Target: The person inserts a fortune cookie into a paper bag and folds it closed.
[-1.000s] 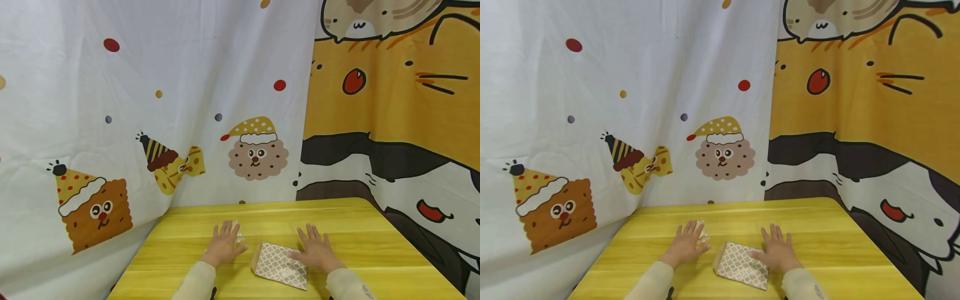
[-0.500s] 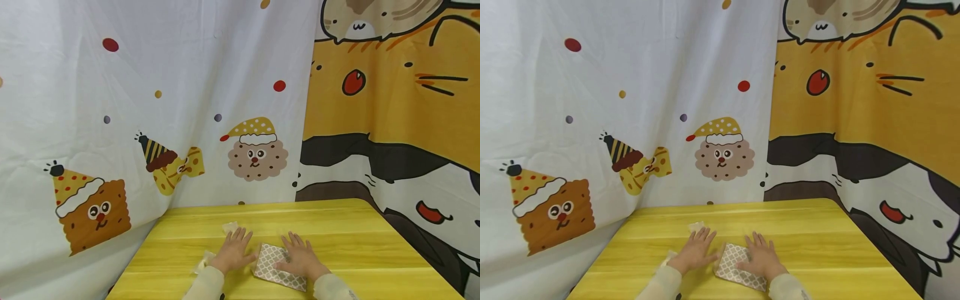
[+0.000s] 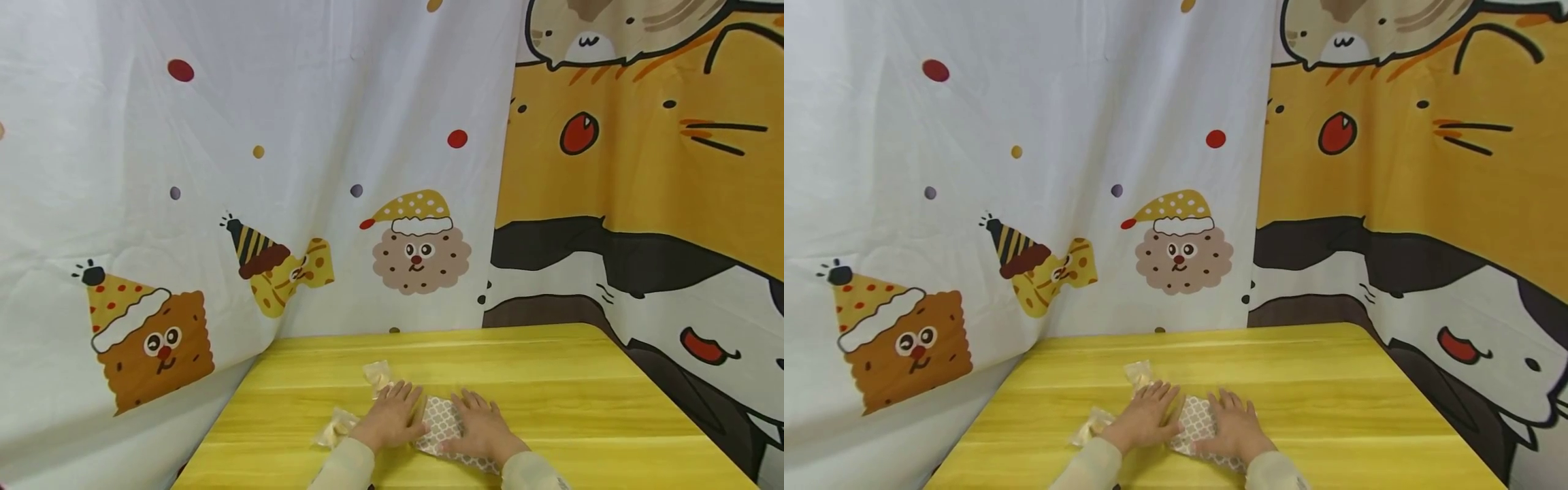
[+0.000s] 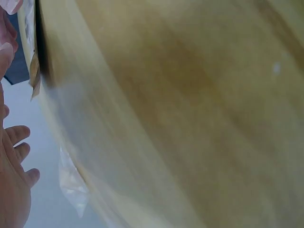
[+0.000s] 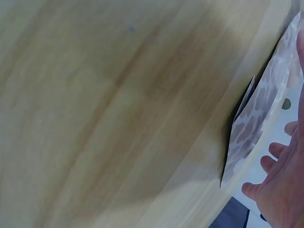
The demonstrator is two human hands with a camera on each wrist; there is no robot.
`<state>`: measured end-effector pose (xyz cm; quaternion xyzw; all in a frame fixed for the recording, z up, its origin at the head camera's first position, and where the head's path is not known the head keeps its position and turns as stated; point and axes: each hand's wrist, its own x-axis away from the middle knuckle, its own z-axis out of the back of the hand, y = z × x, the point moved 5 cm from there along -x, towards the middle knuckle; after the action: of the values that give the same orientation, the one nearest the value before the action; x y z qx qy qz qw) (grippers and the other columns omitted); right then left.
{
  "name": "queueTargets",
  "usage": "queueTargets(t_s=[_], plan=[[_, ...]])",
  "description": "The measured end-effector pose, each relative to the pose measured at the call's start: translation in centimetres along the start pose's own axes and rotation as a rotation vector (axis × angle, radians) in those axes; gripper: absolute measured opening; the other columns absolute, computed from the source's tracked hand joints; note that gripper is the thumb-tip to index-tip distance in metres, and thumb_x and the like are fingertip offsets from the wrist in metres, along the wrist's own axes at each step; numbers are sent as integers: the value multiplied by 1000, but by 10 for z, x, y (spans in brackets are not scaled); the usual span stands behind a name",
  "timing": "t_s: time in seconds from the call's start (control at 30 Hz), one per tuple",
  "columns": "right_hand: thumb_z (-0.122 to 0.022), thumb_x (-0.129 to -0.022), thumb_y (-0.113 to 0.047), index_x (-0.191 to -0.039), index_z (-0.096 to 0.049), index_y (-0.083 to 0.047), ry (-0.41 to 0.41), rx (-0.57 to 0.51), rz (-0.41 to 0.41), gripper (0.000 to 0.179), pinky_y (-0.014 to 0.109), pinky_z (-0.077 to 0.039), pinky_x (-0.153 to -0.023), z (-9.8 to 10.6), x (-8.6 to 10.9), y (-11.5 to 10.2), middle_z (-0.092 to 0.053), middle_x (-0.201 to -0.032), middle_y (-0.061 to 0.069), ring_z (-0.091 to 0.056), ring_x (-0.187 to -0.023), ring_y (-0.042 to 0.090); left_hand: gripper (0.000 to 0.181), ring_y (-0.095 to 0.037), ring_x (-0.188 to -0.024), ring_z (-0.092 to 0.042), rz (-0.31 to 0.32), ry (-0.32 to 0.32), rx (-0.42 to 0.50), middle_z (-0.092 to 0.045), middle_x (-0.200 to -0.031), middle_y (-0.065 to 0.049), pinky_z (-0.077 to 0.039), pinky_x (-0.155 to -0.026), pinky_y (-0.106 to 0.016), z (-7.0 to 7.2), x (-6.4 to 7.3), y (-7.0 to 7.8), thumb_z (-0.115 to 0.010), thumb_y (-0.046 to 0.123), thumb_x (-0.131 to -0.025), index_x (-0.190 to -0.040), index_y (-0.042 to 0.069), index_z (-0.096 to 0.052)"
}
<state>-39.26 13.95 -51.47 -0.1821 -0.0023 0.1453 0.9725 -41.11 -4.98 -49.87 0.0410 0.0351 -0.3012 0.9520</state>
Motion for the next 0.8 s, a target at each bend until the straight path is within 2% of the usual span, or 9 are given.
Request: queueTargets(t_s=[0.2,0.37,0.57,0.8], plan=[[-72,-65,-79,-149,-41,-2,-42,-2,-37,118,74,-17,-106,-4,-1,2,-35,-152,24,-30,-140,44,79,-31,-143,-32,-17,-25,11,-38,-154,-14,-26,-115,-54,-5,2,1,-50,62,-96,-155,12,-33],[-70,-63,-82,-147,-42,2,-96,-21,-26,123,74,-17,-107,-9,-1,6,-34,-151,25,-29,-140,45,74,-31,-141,-36,-32,-59,44,-43,-152,-11,-32,-113,-52,-8,7,2,-50,60,-97,-154,15,-36],[-71,-61,-83,-149,-39,1,-129,-44,31,126,71,-18,-109,-6,0,10,-31,-153,27,-27,-140,47,66,-30,-142,-35,17,-120,105,-41,-153,-9,-34,-111,-52,-13,13,-2,-54,56,-95,-152,25,-42],[-82,-56,-74,-151,-36,1,-183,-38,21,129,68,-19,-111,3,9,4,-29,-154,26,-26,-140,47,68,-28,-145,-28,54,-200,210,-34,-158,-7,-27,-116,-49,-18,15,-5,-63,53,-88,-149,28,-47]])
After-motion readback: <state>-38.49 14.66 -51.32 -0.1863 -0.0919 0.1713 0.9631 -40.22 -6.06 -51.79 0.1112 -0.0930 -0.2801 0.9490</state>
